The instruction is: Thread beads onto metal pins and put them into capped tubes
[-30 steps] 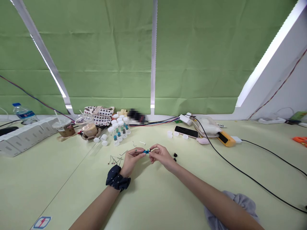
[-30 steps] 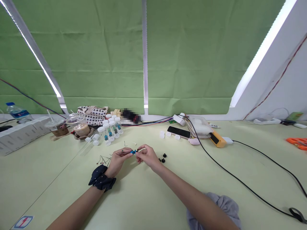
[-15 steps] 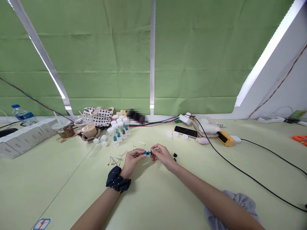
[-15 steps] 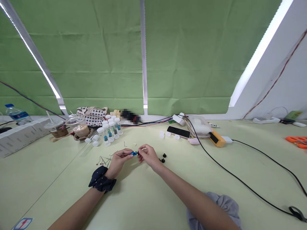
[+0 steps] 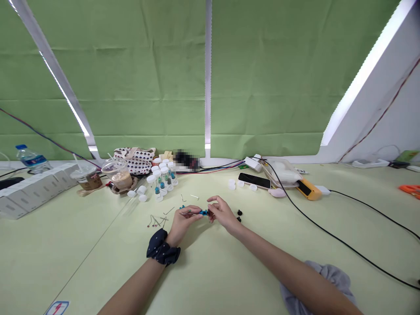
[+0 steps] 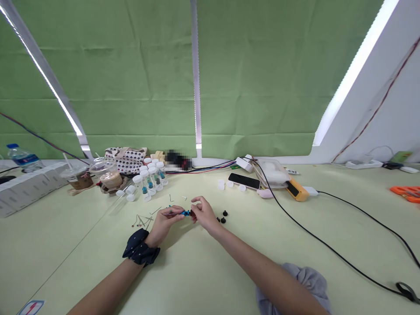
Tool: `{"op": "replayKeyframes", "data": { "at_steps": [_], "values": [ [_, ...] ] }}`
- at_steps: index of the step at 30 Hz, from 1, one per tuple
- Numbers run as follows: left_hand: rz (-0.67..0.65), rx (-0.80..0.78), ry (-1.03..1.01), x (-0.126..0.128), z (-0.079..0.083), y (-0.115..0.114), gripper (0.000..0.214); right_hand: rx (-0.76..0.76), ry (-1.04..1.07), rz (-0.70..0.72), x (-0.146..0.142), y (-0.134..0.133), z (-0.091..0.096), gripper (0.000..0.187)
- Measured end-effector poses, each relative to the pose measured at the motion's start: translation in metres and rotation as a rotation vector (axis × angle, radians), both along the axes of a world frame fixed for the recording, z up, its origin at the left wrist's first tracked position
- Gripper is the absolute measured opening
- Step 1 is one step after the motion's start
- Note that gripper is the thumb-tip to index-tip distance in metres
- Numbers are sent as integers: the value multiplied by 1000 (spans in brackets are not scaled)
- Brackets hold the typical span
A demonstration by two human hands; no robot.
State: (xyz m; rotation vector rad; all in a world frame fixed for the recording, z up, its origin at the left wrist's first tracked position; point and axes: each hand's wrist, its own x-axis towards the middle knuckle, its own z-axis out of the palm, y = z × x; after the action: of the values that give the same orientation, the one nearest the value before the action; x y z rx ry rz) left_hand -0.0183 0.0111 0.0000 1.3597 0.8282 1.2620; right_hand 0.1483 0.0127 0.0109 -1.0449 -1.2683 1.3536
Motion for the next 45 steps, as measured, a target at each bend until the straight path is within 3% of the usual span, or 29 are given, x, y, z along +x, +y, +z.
{"op": "replayKeyframes", "data": {
  "at_steps": [6,12,18,26,31,36,40,45],
  "values": [
    [113,-17,7,-3,1,3,15,-49,41,108,-2,-6,8,37],
    [3,-12,-21,-1,3,-2,15,-131,-209,153,1,-1,-1,52],
    [-1,-9,1,1,3,-3,16,-14,15,-21,1,-2,6,30],
    [73,-19,10,-3,4,0,16,-88,35,147,1,-11,17,37],
    [69,-19,9,-3,6,-1,16,-85,-33,163,2,-8,10,40],
    [4,-11,5,1,6,-3,15,-164,-184,164,3,-2,2,56],
    [62,-19,15,0,4,-1,18,-63,-25,64,2,-6,12,36],
    [75,-22,18,-1,3,0,17,-27,39,92,2,-9,17,37]
  ]
}}
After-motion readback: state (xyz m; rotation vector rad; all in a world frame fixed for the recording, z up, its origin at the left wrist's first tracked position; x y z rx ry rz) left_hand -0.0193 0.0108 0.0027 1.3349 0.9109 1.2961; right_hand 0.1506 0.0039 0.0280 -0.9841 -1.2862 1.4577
